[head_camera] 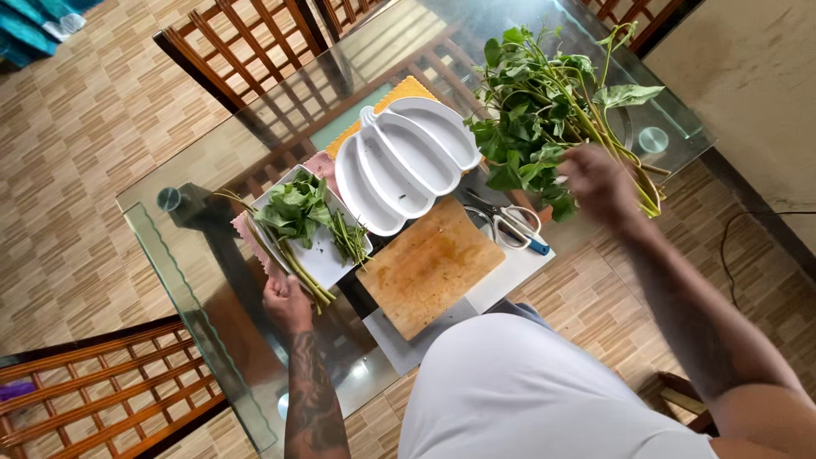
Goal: The person uses scissors to trim leaves and stems from a bunch of green leafy plants on a glass table. They place trimmed leaves and stems into a white divided plate and a square dish while working over a wooden cutting board.
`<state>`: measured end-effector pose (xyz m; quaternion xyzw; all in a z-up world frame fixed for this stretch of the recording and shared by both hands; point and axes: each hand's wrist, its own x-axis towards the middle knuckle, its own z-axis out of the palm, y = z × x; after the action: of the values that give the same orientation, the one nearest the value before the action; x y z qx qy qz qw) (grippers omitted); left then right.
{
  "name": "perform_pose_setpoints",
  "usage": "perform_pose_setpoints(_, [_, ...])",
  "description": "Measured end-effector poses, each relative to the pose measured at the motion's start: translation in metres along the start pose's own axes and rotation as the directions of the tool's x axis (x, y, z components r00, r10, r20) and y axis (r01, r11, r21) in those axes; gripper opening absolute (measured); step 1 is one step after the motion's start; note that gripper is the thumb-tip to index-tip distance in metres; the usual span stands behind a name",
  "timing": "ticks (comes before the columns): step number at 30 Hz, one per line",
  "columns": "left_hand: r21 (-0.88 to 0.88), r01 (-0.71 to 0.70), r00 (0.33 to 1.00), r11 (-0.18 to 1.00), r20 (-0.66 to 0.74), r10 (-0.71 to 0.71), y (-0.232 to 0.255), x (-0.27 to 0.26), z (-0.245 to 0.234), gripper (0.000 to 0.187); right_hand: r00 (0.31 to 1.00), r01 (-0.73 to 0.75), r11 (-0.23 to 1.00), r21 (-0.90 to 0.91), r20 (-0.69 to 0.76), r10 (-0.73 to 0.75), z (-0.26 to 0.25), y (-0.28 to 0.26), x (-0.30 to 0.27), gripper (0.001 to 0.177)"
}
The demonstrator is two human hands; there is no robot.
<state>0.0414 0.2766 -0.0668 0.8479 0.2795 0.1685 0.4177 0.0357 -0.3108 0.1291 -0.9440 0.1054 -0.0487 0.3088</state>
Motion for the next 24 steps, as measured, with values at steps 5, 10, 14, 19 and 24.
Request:
perform_pose_setpoints(5, [0.123,0.072,0.991,0.99,0.1,-0.085,0.003,0.01,0.014,0.041,0.986,-0.165,0.909,-0.382,-0.06,0.154,-0.034,0.034,0.04,0.03])
perform_pose_setpoints(10, [0.345,-0.163,0.976,0.924,-0.079,0.202,0.059,-0.011,0.017,0.04,0.992,-0.096,0.911,-0.401,-0.111,0.056,-0.027,0.052,0.053,0.023])
perform_pose_setpoints(14, [0.192,-0.101,0.994,0.976,-0.025,0.107,0.125,-0.056,0.009,0.038,0.969,0.042,0.979,-0.201,-0.232,-0.089,-0.048,0.057,0.069,0.021])
perform_pose_setpoints(19, [0.035,-0.146,0.985,0.989,0.094,0.142,0.201,-0.118,0.007,0.032,0.956,0.117,0.982,0.148,-0.285,-0.071,-0.075,0.044,0.077,0.024])
perform_pose_setpoints(24, [-0.378,-0.19,0.886,0.906,0.332,0.324,0.253,-0.159,0.026,0.029,0.952,-0.098,0.255,0.962,0.165,-0.257,-0.034,0.002,0.061,0.029])
